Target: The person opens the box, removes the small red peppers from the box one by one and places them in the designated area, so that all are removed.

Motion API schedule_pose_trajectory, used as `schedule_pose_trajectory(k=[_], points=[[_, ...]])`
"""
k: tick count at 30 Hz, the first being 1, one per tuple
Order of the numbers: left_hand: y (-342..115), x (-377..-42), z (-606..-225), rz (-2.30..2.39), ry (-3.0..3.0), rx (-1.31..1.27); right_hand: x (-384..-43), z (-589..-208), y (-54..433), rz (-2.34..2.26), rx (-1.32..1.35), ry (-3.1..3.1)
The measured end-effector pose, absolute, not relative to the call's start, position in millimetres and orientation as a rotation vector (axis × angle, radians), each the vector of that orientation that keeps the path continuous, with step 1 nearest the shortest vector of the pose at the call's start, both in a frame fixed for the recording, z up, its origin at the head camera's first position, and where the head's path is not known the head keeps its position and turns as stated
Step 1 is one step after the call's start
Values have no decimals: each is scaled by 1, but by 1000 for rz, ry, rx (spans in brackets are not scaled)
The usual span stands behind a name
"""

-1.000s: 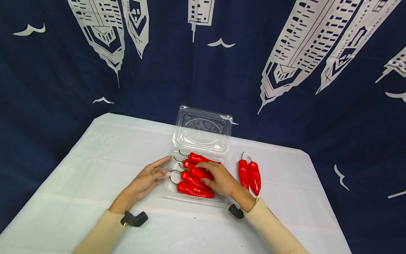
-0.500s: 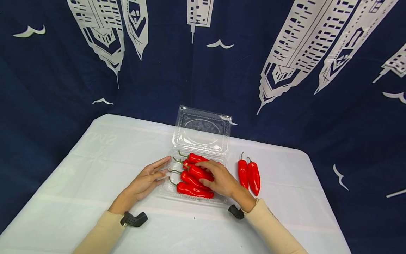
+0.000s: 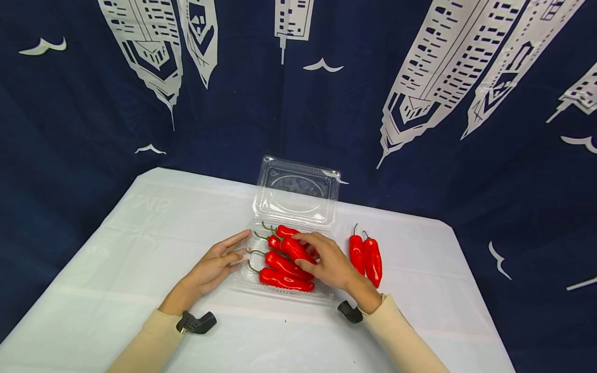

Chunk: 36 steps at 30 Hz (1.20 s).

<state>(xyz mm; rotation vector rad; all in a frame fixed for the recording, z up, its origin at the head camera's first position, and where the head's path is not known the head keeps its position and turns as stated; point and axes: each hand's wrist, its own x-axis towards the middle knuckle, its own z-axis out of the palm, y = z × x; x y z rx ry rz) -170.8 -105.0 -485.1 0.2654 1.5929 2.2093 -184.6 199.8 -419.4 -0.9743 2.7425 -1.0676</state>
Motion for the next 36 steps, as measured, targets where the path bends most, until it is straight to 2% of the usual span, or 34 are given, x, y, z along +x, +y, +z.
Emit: schedule_pose_trajectory(k=[24, 36], points=[[-105, -171, -487, 2209, 1597, 277, -181, -415, 220, -1185, -936, 2811], [-106, -170, -484, 2206, 1595, 271, -178, -411, 234, -1251, -801, 2880]])
